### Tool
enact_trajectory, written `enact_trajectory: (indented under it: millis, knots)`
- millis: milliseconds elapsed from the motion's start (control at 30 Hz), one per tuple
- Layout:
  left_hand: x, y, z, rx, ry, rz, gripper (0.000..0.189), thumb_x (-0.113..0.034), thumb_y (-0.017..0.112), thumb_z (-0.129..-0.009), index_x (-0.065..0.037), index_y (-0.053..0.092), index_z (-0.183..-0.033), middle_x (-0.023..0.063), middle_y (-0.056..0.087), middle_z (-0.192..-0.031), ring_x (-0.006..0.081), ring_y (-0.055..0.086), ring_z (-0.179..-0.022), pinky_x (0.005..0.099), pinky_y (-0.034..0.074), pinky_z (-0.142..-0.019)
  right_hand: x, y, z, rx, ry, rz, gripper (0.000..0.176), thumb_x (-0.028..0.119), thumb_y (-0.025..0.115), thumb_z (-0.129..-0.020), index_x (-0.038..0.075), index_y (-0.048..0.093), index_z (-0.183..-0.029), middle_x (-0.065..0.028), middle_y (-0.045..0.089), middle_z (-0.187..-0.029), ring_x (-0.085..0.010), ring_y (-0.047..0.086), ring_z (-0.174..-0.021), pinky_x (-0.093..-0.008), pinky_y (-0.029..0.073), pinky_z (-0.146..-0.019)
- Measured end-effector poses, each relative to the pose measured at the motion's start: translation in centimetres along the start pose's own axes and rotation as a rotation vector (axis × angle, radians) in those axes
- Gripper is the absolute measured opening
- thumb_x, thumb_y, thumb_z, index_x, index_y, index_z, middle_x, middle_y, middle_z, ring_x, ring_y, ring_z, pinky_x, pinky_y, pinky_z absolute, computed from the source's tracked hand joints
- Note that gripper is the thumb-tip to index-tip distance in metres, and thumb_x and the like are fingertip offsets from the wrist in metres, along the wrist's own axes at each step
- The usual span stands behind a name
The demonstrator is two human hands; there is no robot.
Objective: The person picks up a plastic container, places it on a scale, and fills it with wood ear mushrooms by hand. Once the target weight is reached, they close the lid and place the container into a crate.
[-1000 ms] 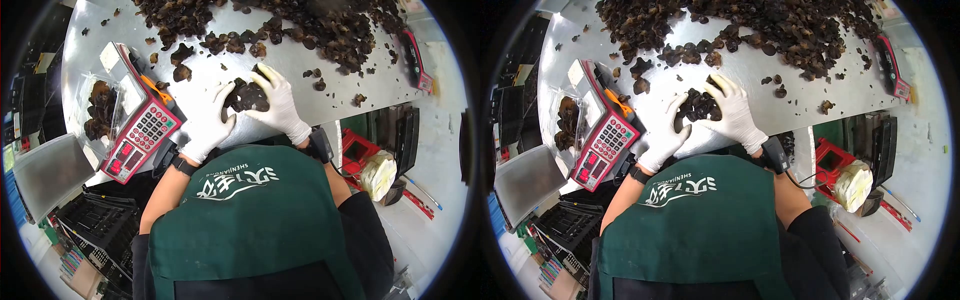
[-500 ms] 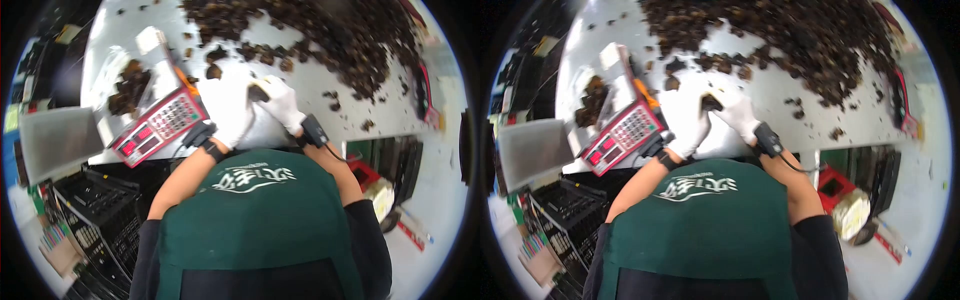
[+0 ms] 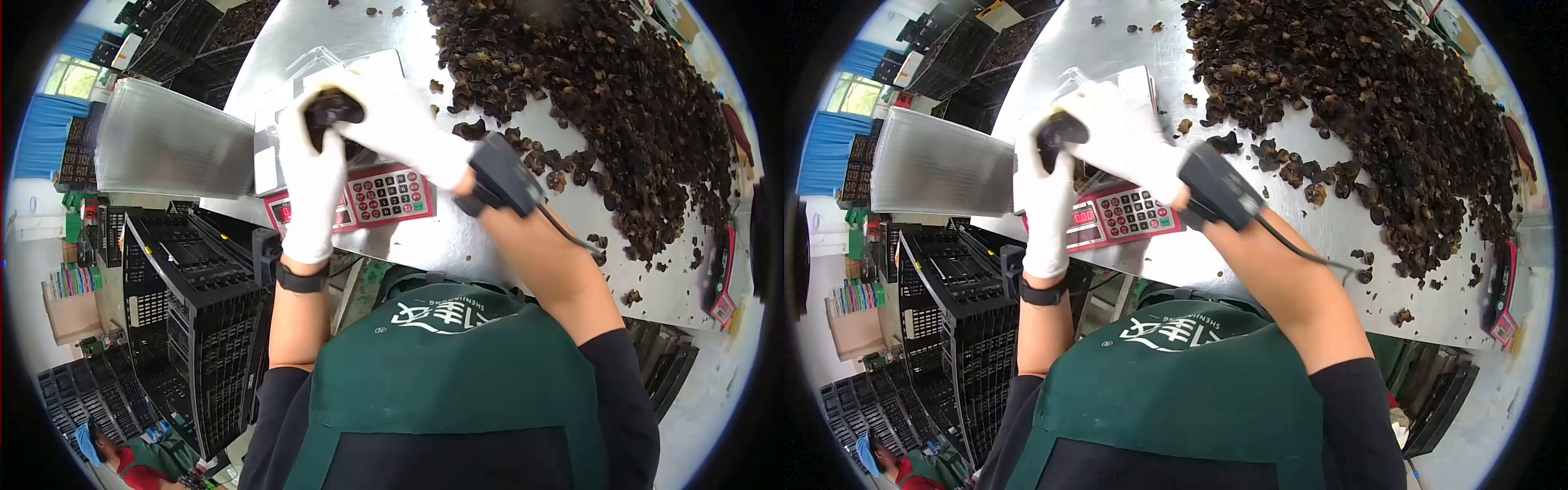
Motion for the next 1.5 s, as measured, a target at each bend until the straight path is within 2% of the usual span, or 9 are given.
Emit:
enact_trajectory:
  millis: [267, 500, 600, 667, 800, 1033, 1200, 1367, 1500]
  knots:
    - [7.8, -0.2, 1.8, 0.145, -0.437, 0.356, 0.087, 0.012, 0.049, -0.063, -0.004, 0.040, -0.149, 0.0177, 0.048, -0.143, 0.0306, 0.047, -0.134, 0.0383, 0.036, -0.117, -1.9, 4.0, -0.2, 0.126, -0.225, -0.296, 0.073, 0.026, 0.078, -0.073, 0.009, 0.053, -0.139, -0.0177, 0.048, -0.146, -0.0361, 0.045, -0.135, -0.0462, 0.035, -0.115]
    - [5.6, -1.7, 0.1, 0.150, -0.150, -0.024, 0.085, 0.008, 0.045, -0.063, -0.002, 0.043, -0.148, 0.0191, 0.048, -0.149, 0.0308, 0.042, -0.142, 0.0413, 0.027, -0.121, -13.2, -11.1, 11.3, -0.192, 0.554, -0.615, 0.039, 0.008, 0.064, -0.095, 0.001, 0.060, -0.133, -0.0112, 0.063, -0.134, -0.0164, 0.061, -0.117, -0.0299, 0.048, -0.102]
    - [3.5, -0.5, -0.5, 0.143, -0.053, -0.069, 0.062, -0.004, 0.063, -0.085, -0.003, 0.048, -0.145, 0.0171, 0.046, -0.151, 0.0298, 0.041, -0.142, 0.0412, 0.028, -0.119, -17.5, -17.8, 24.8, -0.356, 0.969, -0.324, 0.031, 0.007, 0.062, -0.098, 0.000, 0.064, -0.128, -0.0092, 0.072, -0.115, -0.0105, 0.066, -0.100, -0.0245, 0.052, -0.082]
    - [1.7, 2.0, -0.9, 0.263, 0.039, -0.001, 0.059, -0.013, 0.068, -0.089, -0.005, 0.049, -0.145, 0.0170, 0.045, -0.151, 0.0307, 0.039, -0.142, 0.0418, 0.028, -0.119, -17.1, -22.1, 34.6, -0.505, 1.132, -0.261, 0.028, 0.016, 0.062, -0.100, 0.002, 0.067, -0.123, -0.0038, 0.074, -0.086, -0.0013, 0.049, -0.058, -0.0181, 0.037, -0.052]
    - [0.3, 6.4, -0.3, 0.457, 0.324, -0.331, 0.052, -0.008, 0.068, -0.087, -0.003, 0.057, -0.137, 0.0191, 0.051, -0.142, 0.0354, 0.045, -0.135, 0.0433, 0.032, -0.116, -12.3, -27.1, 45.6, -0.698, 1.375, -0.016, 0.024, 0.017, 0.063, -0.099, 0.001, 0.072, -0.115, -0.0027, 0.070, -0.071, -0.0016, 0.049, -0.056, -0.0183, 0.034, -0.051]
    - [2.4, 6.4, -0.8, 0.537, 0.331, -0.432, 0.051, -0.017, 0.057, -0.099, -0.005, 0.045, -0.148, 0.0182, 0.046, -0.147, 0.0343, 0.041, -0.139, 0.0419, 0.030, -0.117, -10.0, -23.9, 42.4, -0.484, 0.975, 0.666, 0.033, 0.012, 0.070, -0.086, 0.012, 0.070, -0.119, -0.0116, 0.061, -0.117, -0.0293, 0.061, -0.105, -0.0380, 0.050, -0.093]
    - [0.7, 1.0, -2.1, 0.229, 0.203, -0.246, 0.051, -0.019, 0.050, -0.104, 0.000, 0.039, -0.150, 0.0205, 0.040, -0.153, 0.0333, 0.036, -0.143, 0.0414, 0.024, -0.120, -12.4, -21.9, 41.4, -0.385, 0.868, 0.557, 0.015, 0.007, 0.068, -0.087, 0.006, 0.071, -0.101, -0.0121, 0.064, -0.107, -0.0305, 0.060, -0.105, -0.0386, 0.048, -0.094]
    - [4.4, -11.9, -3.0, -0.242, -0.014, -0.288, 0.042, -0.019, 0.059, -0.100, -0.002, 0.054, -0.138, 0.0156, 0.053, -0.137, 0.0263, 0.051, -0.127, 0.0383, 0.038, -0.109, -17.7, -22.8, 45.3, -0.402, 0.940, 0.363, 0.011, 0.004, 0.066, -0.091, 0.001, 0.072, -0.100, -0.0091, 0.071, -0.099, -0.0206, 0.066, -0.093, -0.0311, 0.050, -0.086]
    - [6.9, -12.7, -1.7, -0.271, -0.087, -0.292, 0.034, -0.013, 0.063, -0.092, -0.005, 0.064, -0.126, 0.0137, 0.060, -0.128, 0.0266, 0.057, -0.120, 0.0377, 0.043, -0.105, -17.1, -21.9, 41.8, -0.174, 0.860, 0.499, 0.011, 0.002, 0.066, -0.091, 0.001, 0.071, -0.100, -0.0085, 0.071, -0.098, -0.0215, 0.065, -0.095, -0.0309, 0.049, -0.088]
Point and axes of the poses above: each hand's wrist, its own z-axis away from the middle knuckle, its own y-axis out of the palm, x = y × z, the point moved 9 cm from there along -z, towards the middle knuckle
